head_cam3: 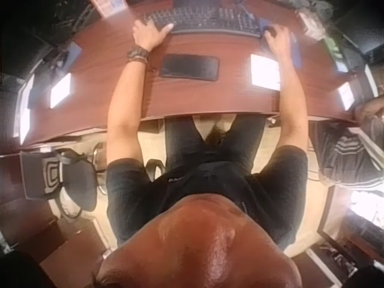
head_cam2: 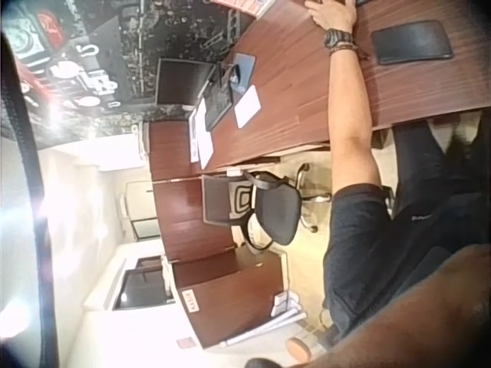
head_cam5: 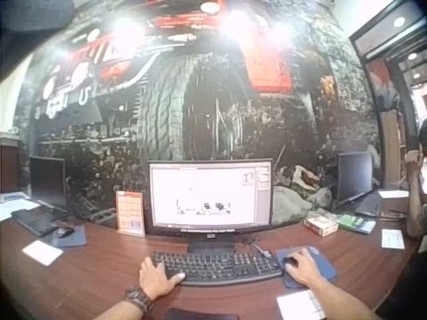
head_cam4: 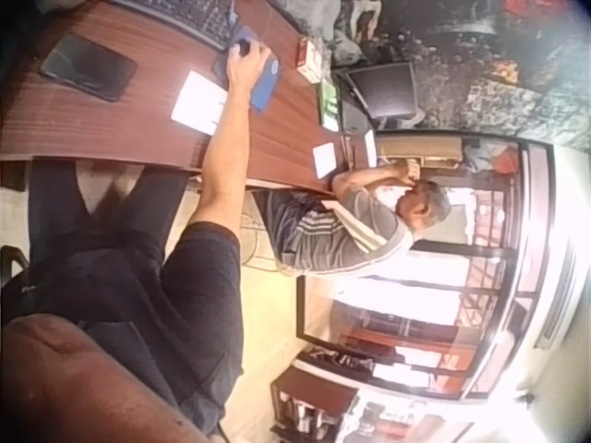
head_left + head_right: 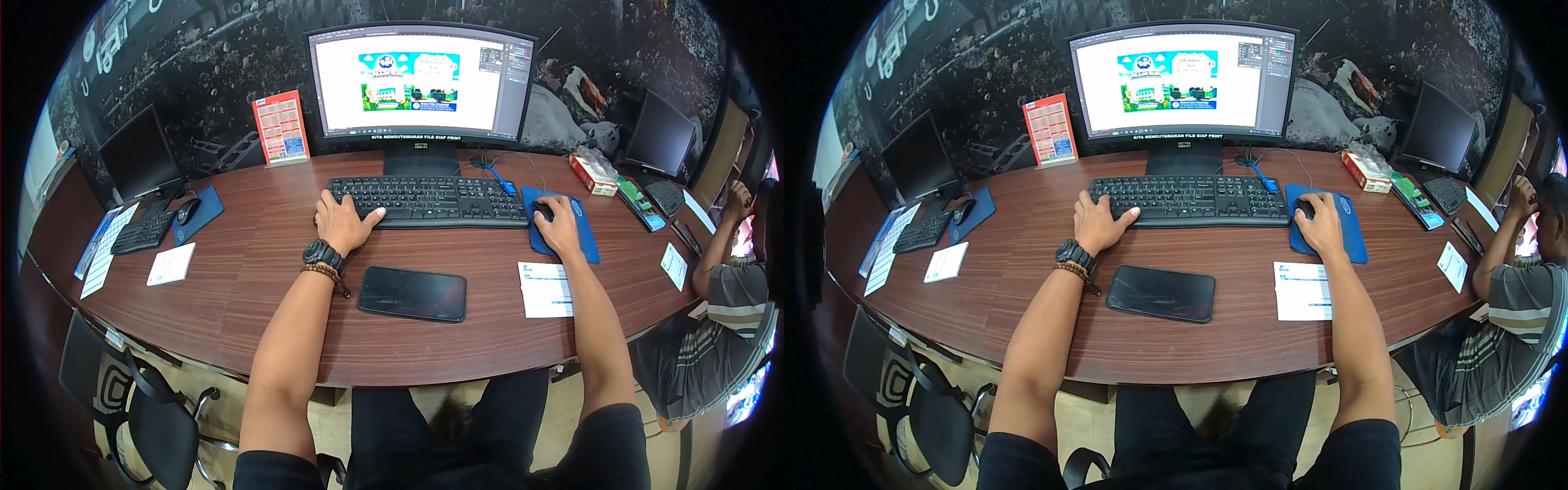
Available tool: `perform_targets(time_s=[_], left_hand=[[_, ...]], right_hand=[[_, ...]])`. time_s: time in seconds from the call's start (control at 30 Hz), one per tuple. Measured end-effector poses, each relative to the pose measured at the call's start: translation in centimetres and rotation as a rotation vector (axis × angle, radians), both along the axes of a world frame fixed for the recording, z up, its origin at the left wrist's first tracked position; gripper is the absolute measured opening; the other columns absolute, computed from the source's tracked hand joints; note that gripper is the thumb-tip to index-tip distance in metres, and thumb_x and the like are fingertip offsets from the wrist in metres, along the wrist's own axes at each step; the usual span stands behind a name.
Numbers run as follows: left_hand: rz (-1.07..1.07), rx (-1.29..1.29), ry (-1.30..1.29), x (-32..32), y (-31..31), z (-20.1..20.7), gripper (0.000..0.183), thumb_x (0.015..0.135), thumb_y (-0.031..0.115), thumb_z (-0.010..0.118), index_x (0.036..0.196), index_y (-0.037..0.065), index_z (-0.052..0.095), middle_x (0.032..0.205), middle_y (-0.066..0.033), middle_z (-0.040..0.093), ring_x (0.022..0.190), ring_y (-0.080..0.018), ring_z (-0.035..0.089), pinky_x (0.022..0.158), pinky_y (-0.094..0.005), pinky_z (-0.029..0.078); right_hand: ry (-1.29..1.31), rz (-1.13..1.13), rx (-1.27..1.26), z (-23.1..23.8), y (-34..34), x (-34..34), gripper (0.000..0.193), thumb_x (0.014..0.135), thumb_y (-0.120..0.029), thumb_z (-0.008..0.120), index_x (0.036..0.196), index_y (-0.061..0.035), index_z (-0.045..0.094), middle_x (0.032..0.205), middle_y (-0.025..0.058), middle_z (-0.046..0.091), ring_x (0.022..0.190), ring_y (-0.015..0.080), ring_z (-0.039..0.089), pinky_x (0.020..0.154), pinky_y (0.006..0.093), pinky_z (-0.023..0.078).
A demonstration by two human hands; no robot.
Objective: The recorder uses a mouse and keyboard to manipulate graphic design software on a computer screen.
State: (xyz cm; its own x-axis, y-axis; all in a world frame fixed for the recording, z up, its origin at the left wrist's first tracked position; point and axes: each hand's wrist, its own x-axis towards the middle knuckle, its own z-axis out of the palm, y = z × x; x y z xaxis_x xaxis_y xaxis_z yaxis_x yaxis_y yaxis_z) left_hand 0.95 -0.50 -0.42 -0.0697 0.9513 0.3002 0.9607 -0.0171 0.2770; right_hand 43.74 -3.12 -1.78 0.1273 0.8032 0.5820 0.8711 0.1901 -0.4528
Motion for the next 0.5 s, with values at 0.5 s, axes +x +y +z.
perform_targets(time_s=[0.5], left_hand=[[0.034, -0.077, -0.092, -0.77, 0.59, -0.46, 0.109, 0.079, 0.077, 0.062, 0.15, -0.001, 0.033, 0.143, -0.0385, 0.032, 0.138, -0.0524, 0.026, 0.114, -0.0616, 0.018]], right_hand=[[-0.002, 0.029, 0.028, 0.02, -0.11, 0.1, 0.033, 0.082, -0.019, 0.065, 0.112, -0.0046, 0.069, 0.116, 0.0159, 0.061, 0.108, 0.0369, 0.061, 0.094, 0.0431, 0.049]])
